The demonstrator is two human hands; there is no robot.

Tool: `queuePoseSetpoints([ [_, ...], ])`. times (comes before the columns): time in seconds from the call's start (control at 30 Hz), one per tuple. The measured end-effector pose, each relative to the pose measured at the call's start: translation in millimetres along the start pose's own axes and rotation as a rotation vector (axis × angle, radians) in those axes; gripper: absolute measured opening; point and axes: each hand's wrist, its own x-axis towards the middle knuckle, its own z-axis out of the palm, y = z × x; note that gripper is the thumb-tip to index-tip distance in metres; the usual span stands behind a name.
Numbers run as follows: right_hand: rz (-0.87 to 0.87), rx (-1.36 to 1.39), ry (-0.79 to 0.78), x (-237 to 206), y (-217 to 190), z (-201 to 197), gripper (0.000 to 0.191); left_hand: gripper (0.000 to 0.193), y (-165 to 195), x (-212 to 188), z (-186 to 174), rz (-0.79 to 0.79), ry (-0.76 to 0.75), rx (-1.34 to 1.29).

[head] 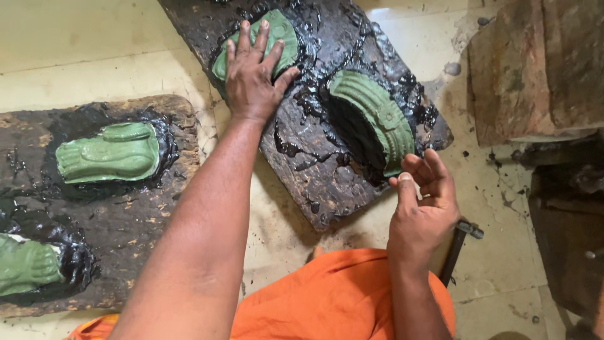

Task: The person sits on the floor with stone mold boards holding green cast figurine halves. They tap the mold with a hammer and chisel, then pull the mold halves apart and press and lift the green cast pieces out of the mold cavities, working on several molds one after another.

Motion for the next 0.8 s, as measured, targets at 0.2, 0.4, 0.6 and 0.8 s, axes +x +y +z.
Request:
queuePoseSetpoints([
  [0.2, 0.004, 0.021, -0.002, -1, -17, 5, 0.037, 0.067, 19, 0, 2, -0.021, 0.117, 0.116],
  [0.4, 0.075, 0.031, -0.046, -2, -21, 6, 0.036, 0.079, 30, -7, 12, -0.128, 0.135, 0.011],
  [0.6, -0.008, 0.017, -0.044, -8, -8, -5, 0.036, 0.075, 35, -5, 14, -0.147, 0.126, 0.019],
  [0.8, -0.1, -0.095, -0.068, 3, 10, 3, 0.025, 0.087, 36, -2, -38, -0.151, -0.317, 0.069],
])
